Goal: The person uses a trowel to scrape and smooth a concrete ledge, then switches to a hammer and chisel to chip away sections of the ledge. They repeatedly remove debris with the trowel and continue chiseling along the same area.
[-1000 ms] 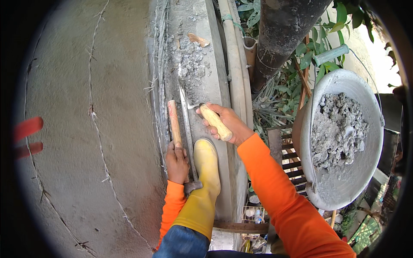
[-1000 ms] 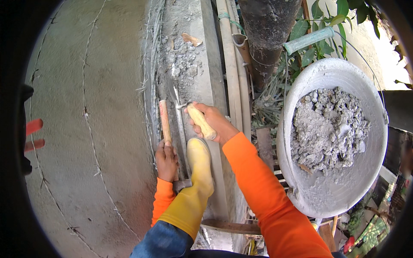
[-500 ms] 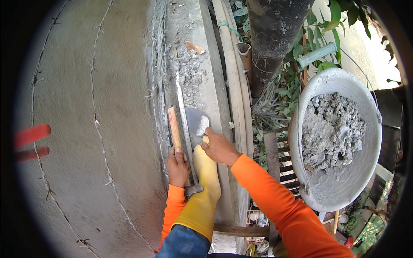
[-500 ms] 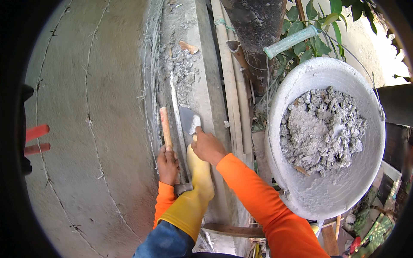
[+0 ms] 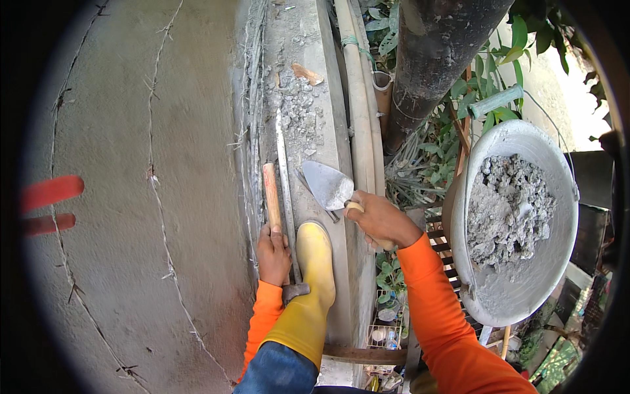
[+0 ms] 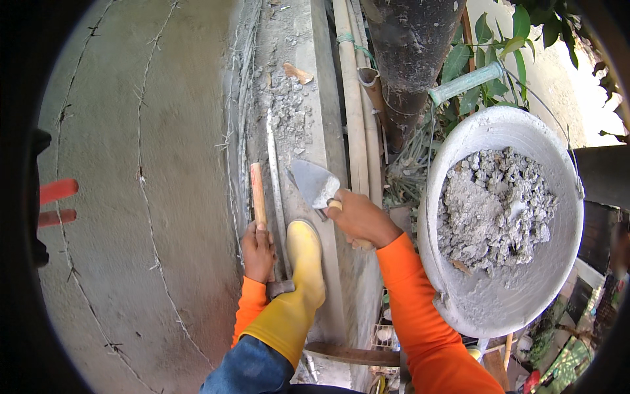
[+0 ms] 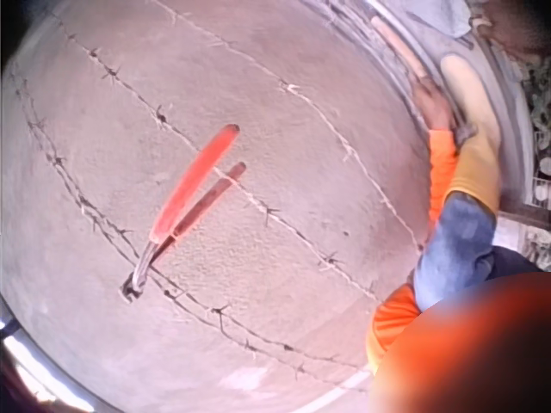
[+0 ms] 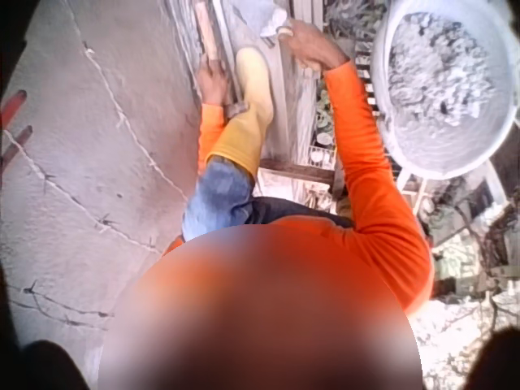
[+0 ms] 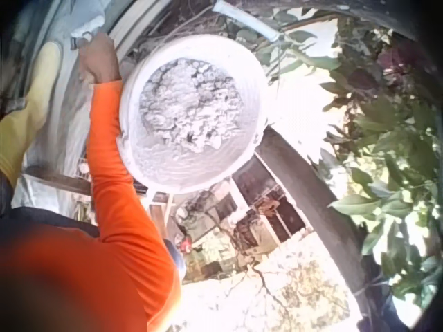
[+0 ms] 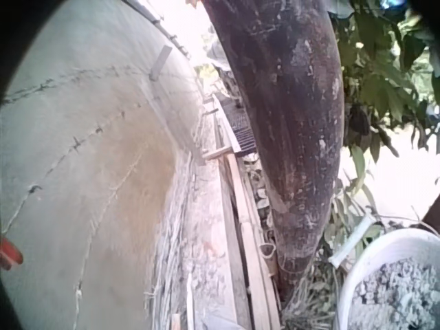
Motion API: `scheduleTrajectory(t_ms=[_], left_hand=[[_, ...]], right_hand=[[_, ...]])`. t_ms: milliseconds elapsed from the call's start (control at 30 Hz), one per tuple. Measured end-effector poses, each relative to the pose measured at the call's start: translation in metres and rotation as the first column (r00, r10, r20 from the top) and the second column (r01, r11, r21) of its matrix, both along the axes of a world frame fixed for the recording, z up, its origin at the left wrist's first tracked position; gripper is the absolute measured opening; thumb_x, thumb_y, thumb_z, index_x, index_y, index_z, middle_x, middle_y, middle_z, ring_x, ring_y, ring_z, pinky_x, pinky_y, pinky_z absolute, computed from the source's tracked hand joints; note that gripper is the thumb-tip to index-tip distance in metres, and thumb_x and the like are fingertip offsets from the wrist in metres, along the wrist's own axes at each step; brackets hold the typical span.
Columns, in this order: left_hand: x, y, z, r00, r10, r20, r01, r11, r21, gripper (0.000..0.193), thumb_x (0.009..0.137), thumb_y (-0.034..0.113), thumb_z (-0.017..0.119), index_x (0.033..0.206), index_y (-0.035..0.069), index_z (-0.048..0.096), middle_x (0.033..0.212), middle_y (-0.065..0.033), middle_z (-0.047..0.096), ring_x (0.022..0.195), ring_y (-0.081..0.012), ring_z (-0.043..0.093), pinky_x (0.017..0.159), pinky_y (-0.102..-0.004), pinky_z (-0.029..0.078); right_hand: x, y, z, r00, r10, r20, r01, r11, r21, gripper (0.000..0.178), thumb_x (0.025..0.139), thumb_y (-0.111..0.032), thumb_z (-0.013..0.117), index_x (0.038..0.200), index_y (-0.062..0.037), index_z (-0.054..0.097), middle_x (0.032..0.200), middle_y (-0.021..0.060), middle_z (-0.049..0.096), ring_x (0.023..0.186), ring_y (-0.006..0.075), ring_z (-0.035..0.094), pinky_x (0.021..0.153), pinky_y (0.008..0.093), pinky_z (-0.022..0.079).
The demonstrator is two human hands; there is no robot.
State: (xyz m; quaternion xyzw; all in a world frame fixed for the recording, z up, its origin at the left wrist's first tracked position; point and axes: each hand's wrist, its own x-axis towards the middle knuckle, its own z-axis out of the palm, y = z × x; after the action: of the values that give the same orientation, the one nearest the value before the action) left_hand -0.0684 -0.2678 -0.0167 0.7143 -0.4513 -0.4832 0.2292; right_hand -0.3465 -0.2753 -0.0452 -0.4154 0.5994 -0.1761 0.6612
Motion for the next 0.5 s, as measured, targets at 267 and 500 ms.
scheduleTrajectory(t_ms=[267,500], left_hand=[[0.004,0.001,-0.002,1.000,-0.001,0.011,0.001,1.000,0.017,0.029,0.114,0.025,0.044,0.126,0.002,0.056,0.074,0.0025,0.050,0.054,-0.0053,0.043,0.045,-0.0236,0.037],[0.006,0.001,-0.006,0.999,-0.019,0.028,0.020,1.000,-0.017,0.029,0.114,0.025,0.045,0.123,0.001,0.058,0.073,0.0023,0.050,0.056,-0.0054,0.042,0.047,-0.0241,0.037]], right_hand=[[0.054,0.035,-0.017,0.911,-0.368,-0.184,0.334,0.923,-0.193,0.047,0.101,-0.027,0.057,0.135,0.0021,0.040,0.097,0.0375,0.068,0.097,0.0560,0.066,0.087,0.0599,0.051],[0.129,-0.026,-0.049,0.869,-0.470,-0.155,0.451,0.881,-0.144,0.050,0.102,-0.025,0.055,0.136,0.0045,0.033,0.103,0.0404,0.066,0.096,0.0575,0.065,0.086,0.0629,0.050]])
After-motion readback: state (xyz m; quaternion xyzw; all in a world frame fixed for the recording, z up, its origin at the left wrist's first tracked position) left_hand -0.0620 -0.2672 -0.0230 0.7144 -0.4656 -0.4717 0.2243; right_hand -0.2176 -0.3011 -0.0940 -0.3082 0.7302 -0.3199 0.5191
